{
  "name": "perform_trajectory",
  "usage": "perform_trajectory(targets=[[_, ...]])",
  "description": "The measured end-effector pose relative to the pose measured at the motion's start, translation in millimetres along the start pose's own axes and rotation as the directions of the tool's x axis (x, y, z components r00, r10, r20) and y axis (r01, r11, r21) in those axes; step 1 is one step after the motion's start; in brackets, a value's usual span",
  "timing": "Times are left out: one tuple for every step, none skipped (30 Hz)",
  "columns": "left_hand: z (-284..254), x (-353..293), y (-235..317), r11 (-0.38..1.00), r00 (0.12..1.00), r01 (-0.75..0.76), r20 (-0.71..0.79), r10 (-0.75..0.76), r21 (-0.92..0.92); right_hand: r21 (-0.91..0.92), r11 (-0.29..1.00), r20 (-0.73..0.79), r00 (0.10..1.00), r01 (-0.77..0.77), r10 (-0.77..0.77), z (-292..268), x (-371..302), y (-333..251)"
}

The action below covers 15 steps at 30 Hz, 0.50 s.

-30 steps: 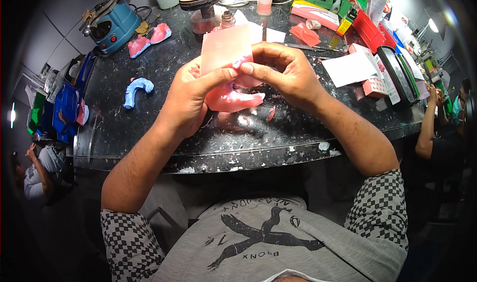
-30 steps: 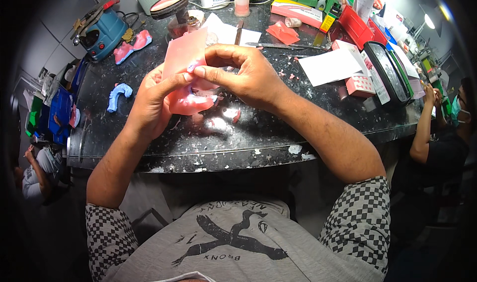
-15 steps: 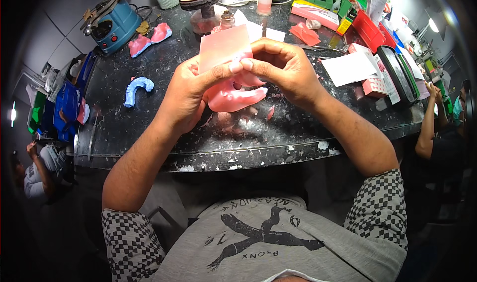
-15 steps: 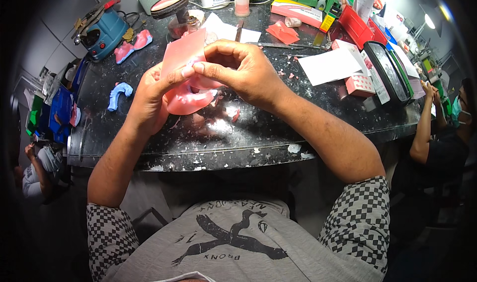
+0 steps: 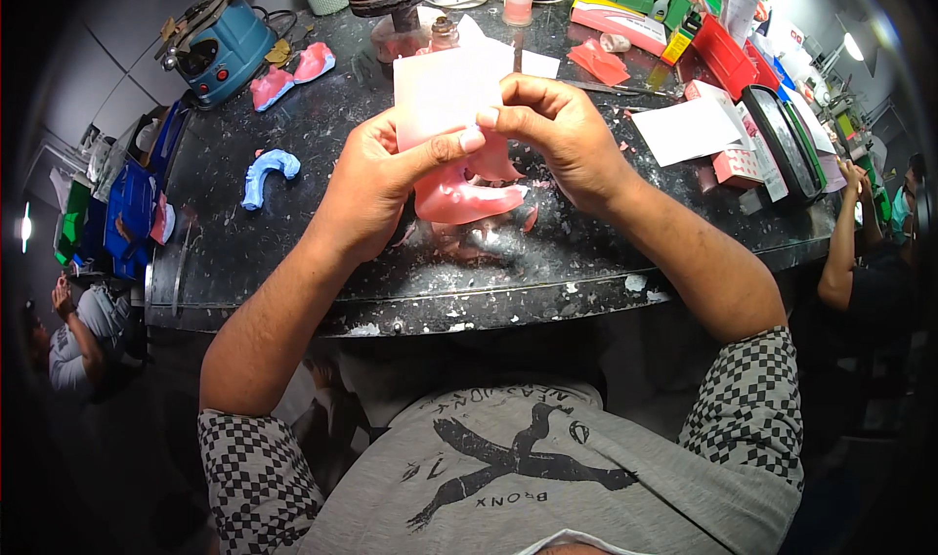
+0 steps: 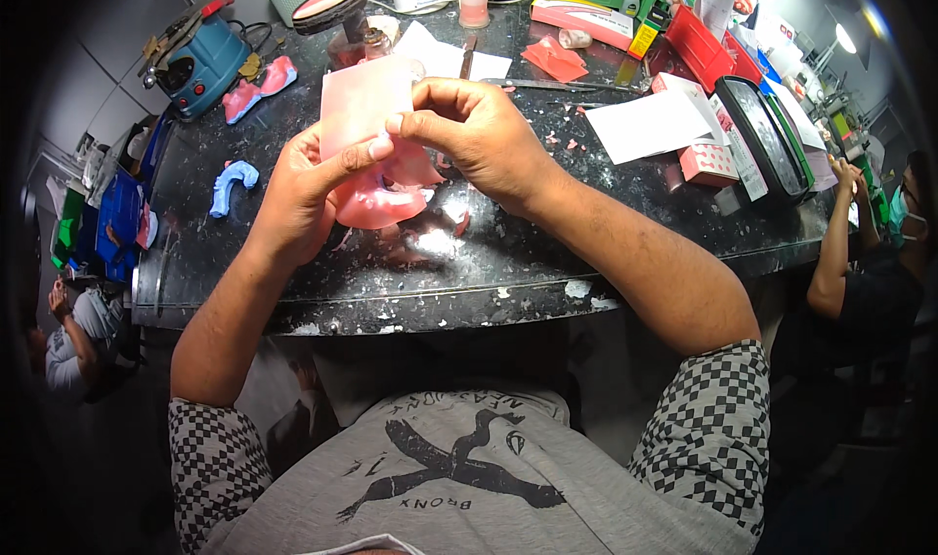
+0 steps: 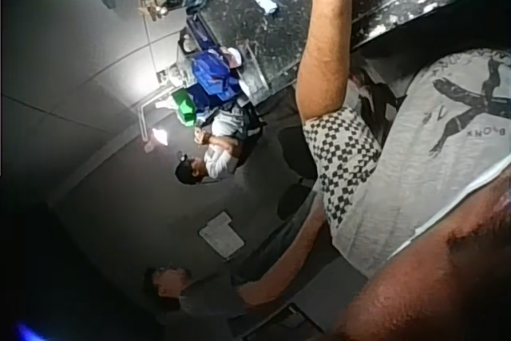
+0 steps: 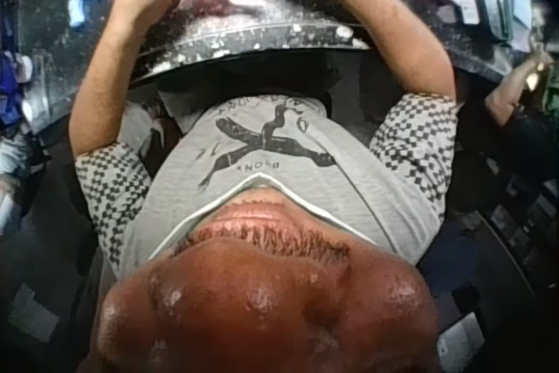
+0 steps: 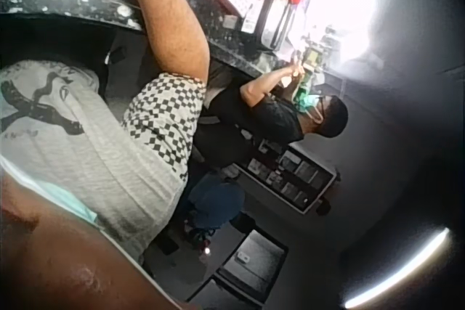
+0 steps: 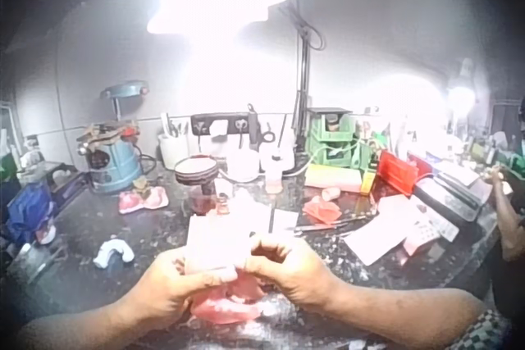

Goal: The person presses a pink wax sheet onto a blue dental model base, shaping the material by hand over the mold.

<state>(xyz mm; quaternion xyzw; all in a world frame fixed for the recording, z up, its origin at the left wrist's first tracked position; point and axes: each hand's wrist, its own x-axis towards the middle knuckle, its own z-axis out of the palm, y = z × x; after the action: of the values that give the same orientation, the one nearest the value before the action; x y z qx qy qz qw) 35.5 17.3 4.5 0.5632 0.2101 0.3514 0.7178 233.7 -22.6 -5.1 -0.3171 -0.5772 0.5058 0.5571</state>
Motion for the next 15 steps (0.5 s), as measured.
perform_trajectory(targets=[[0,-1,1,1.0,1.0,0.009,0.001,-0.009,-0.002,0.001,1.0,-0.002,1.0,0.0,0.0,0,0,0],[0,-1,2,1.0,1.0,0.018,0.001,-0.018,-0.004,0.05,0.998,0.005,0.999,-0.033,0.033,0,0,-1],[0,-2,3,1.0,1.0,0.02,0.003,-0.02,-0.004,0.098,0.993,0.013,0.998,-0.066,0.065,1,-1,-2],[0,-2,4,0.999,0.999,0.034,0.013,-0.033,-0.032,0.098,0.993,0.011,0.998,-0.068,0.067,1,0,-2],[0,-2,4,0.997,0.999,0.048,0.023,-0.047,-0.061,0.057,0.996,0.006,0.998,-0.068,0.068,1,0,-2],[-1,-1,3,0.997,0.999,0.05,0.024,-0.049,-0.062,0.016,0.997,0.001,0.998,-0.069,0.069,0,0,-2],[-2,0,4,0.996,0.998,0.056,0.027,-0.054,-0.067,0.017,0.997,0.004,0.998,-0.07,0.07,0,1,-3],[-3,0,5,0.996,0.998,0.061,0.029,-0.059,-0.071,0.013,0.998,0.021,0.997,-0.069,0.069,-1,1,-4],[-4,-1,4,0.996,0.998,0.06,0.027,-0.059,-0.071,0.008,0.998,0.038,0.997,-0.068,0.068,-2,1,-5],[-5,-1,3,0.983,0.998,0.058,0.019,-0.056,-0.173,0.008,0.998,0.039,0.997,-0.069,0.068,-2,1,-6],[-6,0,2,0.961,0.999,0.054,0.01,-0.053,-0.273,0.006,0.998,0.042,0.997,-0.064,0.063,-1,1,-6],[-7,1,3,0.97,0.999,0.05,0.004,-0.051,-0.239,0.004,0.998,0.044,0.997,-0.058,0.058,-1,0,-7],[-8,1,4,0.97,0.999,0.048,0.001,-0.049,-0.239,0.004,0.998,0.047,0.997,-0.057,0.057,2,0,-9],[-9,0,5,0.976,0.998,0.062,0.022,-0.058,-0.207,0.001,0.998,0.045,0.997,-0.067,0.067,5,-1,-12],[-9,0,5,0.982,0.997,0.075,0.042,-0.068,-0.174,-0.001,0.997,0.043,0.996,-0.077,0.077,7,-2,-14]])
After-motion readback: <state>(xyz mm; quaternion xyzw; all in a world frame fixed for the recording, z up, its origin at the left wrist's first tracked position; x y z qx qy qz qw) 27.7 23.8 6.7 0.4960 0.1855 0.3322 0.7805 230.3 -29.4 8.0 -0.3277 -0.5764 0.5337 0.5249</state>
